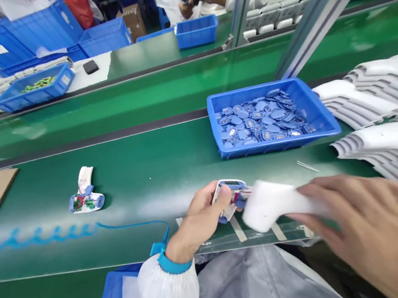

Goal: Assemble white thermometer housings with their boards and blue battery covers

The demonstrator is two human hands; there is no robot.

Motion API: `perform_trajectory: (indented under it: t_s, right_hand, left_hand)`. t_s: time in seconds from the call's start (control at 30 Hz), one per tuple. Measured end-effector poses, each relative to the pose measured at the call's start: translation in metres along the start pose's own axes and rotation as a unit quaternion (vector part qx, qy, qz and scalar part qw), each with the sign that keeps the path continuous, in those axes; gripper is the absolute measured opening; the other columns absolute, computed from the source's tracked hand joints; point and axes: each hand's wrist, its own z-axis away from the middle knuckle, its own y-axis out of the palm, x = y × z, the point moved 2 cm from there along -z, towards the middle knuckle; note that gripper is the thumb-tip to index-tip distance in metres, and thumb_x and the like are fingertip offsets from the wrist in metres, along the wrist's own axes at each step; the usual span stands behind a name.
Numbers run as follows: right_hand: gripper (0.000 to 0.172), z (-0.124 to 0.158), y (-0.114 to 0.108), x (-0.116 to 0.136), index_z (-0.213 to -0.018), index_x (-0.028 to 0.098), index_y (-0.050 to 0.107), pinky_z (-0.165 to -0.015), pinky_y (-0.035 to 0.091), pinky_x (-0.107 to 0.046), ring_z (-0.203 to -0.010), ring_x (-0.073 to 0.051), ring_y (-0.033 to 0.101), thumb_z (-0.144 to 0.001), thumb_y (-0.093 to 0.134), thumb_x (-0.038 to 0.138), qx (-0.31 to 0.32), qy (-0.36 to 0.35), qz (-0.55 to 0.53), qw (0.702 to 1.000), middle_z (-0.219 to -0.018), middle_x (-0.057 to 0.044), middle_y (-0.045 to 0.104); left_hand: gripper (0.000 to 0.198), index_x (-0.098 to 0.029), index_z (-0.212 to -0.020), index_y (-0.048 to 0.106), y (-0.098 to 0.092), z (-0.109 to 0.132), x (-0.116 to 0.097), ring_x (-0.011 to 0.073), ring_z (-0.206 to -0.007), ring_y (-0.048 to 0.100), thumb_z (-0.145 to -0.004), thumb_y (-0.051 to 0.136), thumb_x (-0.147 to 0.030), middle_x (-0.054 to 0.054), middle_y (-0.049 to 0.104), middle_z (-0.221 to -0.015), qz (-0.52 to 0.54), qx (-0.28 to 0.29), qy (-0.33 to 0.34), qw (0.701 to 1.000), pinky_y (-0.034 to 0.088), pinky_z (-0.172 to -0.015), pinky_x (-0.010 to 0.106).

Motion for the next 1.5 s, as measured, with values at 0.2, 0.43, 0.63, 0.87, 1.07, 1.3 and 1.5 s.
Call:
perform_trajectory:
  t_s: [0.2,0.43,0.63,0.87,1.07,1.3,1.5]
  right_hand:
    - [0.020,-0.040,0.017,0.059,-0.111,0.015,0.061,-0.084,0.039,-0.045,-0.090,-0.025,0.062,-0.101,0.052,0.030,-0.018,-0.156,0.099,0.983,-0.103,-0.011,0.069]
    - [0.043,-0.036,0.035,0.044,-0.126,0.020,0.058,-0.075,0.051,-0.043,-0.093,-0.028,0.068,-0.101,0.048,0.053,0.101,-0.028,-0.105,0.989,-0.109,-0.010,0.072]
    - [0.026,-0.079,0.040,0.061,-0.105,0.024,0.066,-0.073,0.052,-0.031,-0.081,-0.016,0.065,-0.098,0.055,0.046,0.094,0.075,-0.359,0.926,-0.095,-0.003,0.069]
    - [0.051,-0.110,0.055,0.107,-0.056,0.020,0.044,-0.055,0.026,-0.030,-0.053,-0.010,0.043,-0.101,0.049,0.044,-0.015,0.029,-0.163,0.986,-0.058,0.002,0.049]
    - [0.057,-0.117,0.045,0.099,-0.048,0.020,0.038,-0.054,0.025,-0.031,-0.048,-0.009,0.037,-0.101,0.046,0.038,-0.098,0.062,-0.200,0.973,-0.049,0.001,0.042]
    - [0.056,-0.108,0.051,0.100,-0.051,0.020,0.055,-0.057,0.029,-0.031,-0.055,-0.013,0.055,-0.102,0.043,0.041,-0.062,0.080,-0.193,0.976,-0.055,-0.002,0.060]
    - [0.052,-0.139,0.039,0.066,-0.060,0.020,0.064,-0.059,0.036,-0.026,-0.057,-0.011,0.056,-0.101,0.046,0.045,0.047,0.041,-0.236,0.970,-0.059,0.001,0.064]
  left_hand:
    - [0.061,-0.015,-0.117,0.063,-0.002,0.005,0.002,0.0168,-0.083,0.057,-0.077,0.080,-0.058,0.007,0.064,-0.101,-0.003,0.013,-0.015,1.000,0.044,-0.068,0.025]
    - [0.036,-0.017,-0.105,0.067,-0.002,0.009,0.005,0.0140,-0.076,0.053,-0.086,0.073,-0.047,0.002,0.063,-0.089,-0.103,-0.035,0.016,0.994,0.041,-0.065,0.025]
    - [0.036,-0.020,-0.110,0.066,0.004,0.004,-0.005,0.0179,-0.087,0.062,-0.080,0.079,-0.035,0.002,0.070,-0.102,-0.166,-0.070,0.081,0.980,0.047,-0.074,0.028]
    - [0.007,-0.017,-0.078,0.064,0.011,0.005,-0.008,0.0193,-0.064,0.059,-0.080,0.058,-0.018,0.005,0.068,-0.073,-0.318,-0.030,0.104,0.942,0.036,-0.056,0.032]
    - [0.019,-0.019,-0.099,0.064,0.007,0.008,-0.009,0.0256,-0.070,0.065,-0.085,0.063,-0.031,0.009,0.073,-0.084,-0.360,-0.076,0.101,0.924,0.041,-0.060,0.036]
    - [0.040,-0.014,-0.114,0.056,0.007,0.010,0.002,0.0333,-0.079,0.070,-0.091,0.058,-0.047,0.016,0.072,-0.096,-0.450,-0.083,0.086,0.885,0.042,-0.064,0.038]
    - [0.027,-0.022,-0.099,0.054,-0.011,0.030,-0.008,0.0222,-0.066,0.065,-0.095,0.060,-0.048,0.002,0.069,-0.079,-0.436,-0.140,0.056,0.887,0.035,-0.057,0.031]
